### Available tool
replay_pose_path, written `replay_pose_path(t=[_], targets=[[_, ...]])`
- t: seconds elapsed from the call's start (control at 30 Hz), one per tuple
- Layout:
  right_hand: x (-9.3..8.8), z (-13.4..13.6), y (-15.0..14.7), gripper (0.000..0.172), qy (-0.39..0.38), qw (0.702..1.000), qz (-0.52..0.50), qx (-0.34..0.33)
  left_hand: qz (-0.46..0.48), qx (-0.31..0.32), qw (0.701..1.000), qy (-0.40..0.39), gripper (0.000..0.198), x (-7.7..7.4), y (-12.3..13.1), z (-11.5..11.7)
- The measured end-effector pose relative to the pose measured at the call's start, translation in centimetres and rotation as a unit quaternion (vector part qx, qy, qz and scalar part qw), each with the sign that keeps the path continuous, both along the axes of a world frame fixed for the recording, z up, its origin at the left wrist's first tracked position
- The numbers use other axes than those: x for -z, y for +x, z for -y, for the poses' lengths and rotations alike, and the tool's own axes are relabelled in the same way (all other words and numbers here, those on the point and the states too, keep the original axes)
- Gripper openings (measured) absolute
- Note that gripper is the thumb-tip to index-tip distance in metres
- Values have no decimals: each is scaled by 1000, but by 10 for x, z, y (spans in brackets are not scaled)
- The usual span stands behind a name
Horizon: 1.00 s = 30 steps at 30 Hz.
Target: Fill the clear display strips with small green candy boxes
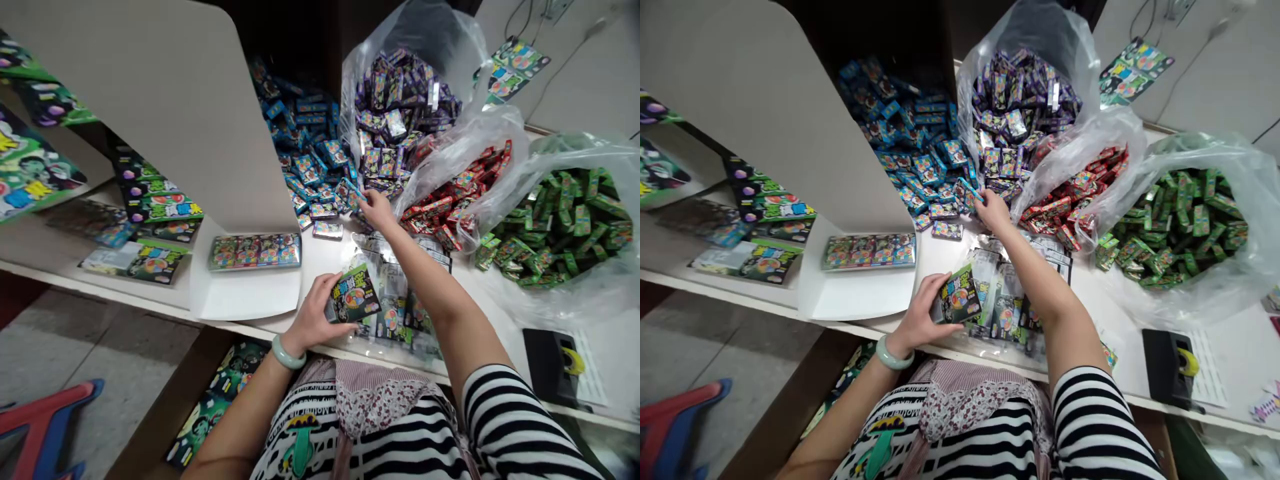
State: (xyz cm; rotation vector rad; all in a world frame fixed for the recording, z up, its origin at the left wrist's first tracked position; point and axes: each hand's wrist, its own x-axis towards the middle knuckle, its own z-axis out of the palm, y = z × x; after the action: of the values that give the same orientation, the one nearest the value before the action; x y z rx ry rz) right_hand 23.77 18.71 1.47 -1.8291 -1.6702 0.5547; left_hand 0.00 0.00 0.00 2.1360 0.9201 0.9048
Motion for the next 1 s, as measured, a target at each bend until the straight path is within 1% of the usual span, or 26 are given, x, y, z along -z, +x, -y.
replay_pose_path(t=[0.03, 0.1, 0.17, 0.2, 0.27, 0.33, 0.37, 0.43, 0.5, 0.57, 0.63, 0.67, 0.7, 0.73, 0.8, 0.87, 0.93, 1.0], targets=[[-1, 16, 13, 30, -13, 997, -77, 11, 1, -3, 1000, 3, 96, 0, 0, -1], [-4, 54, 43, 32, -45, 975, -217, 14, -4, -12, 1000, 9, 95, 1, 0, -3], [-6, 95, 77, 38, -71, 952, -299, -4, -15, -16, 1000, 17, 94, 2, 1, -4], [-7, 114, 93, 42, -84, 946, -311, -20, -22, -17, 999, 22, 93, 2, 2, -5], [-7, 147, 121, 41, -112, 951, -282, -55, -38, -14, 999, 33, 92, 3, 5, -7], [-3, 170, 140, 32, -130, 967, -204, -76, -57, -5, 997, 45, 92, 2, 11, -9], [0, 180, 145, 29, -125, 978, -150, -73, -66, 3, 997, 51, 92, 1, 15, -9], [7, 195, 147, 31, -88, 995, -36, -38, -85, 20, 995, 54, 92, 0, 22, -9], [14, 210, 142, 42, -46, 998, 51, -2, -105, 31, 993, 48, 92, -3, 27, -7], [18, 224, 135, 60, -42, 994, 97, -5, -122, 35, 991, 39, 92, -5, 29, -6], [21, 236, 129, 78, -66, 989, 125, -37, -132, 34, 990, 34, 91, -7, 30, -5], [22, 241, 127, 81, -74, 987, 134, -49, -138, 33, 989, 31, 91, -8, 31, -5], [21, 244, 126, 79, -74, 986, 139, -55, -143, 34, 989, 29, 91, -8, 32, -4], [20, 246, 125, 73, -65, 987, 137, -53, -148, 34, 988, 29, 92, -8, 33, -5], [12, 250, 124, 63, -18, 993, 115, -35, -155, 37, 986, 37, 93, -9, 36, -5], [-3, 254, 121, 64, 51, 994, 96, -30, -160, 41, 985, 52, 93, -9, 40, -4], [-24, 260, 116, 66, 107, 987, 106, -59, -164, 51, 983, 65, 93, -9, 43, -5], [-43, 267, 109, 66, 114, 977, 142, -114, -163, 63, 982, 77, 94, -8, 46, -5]])
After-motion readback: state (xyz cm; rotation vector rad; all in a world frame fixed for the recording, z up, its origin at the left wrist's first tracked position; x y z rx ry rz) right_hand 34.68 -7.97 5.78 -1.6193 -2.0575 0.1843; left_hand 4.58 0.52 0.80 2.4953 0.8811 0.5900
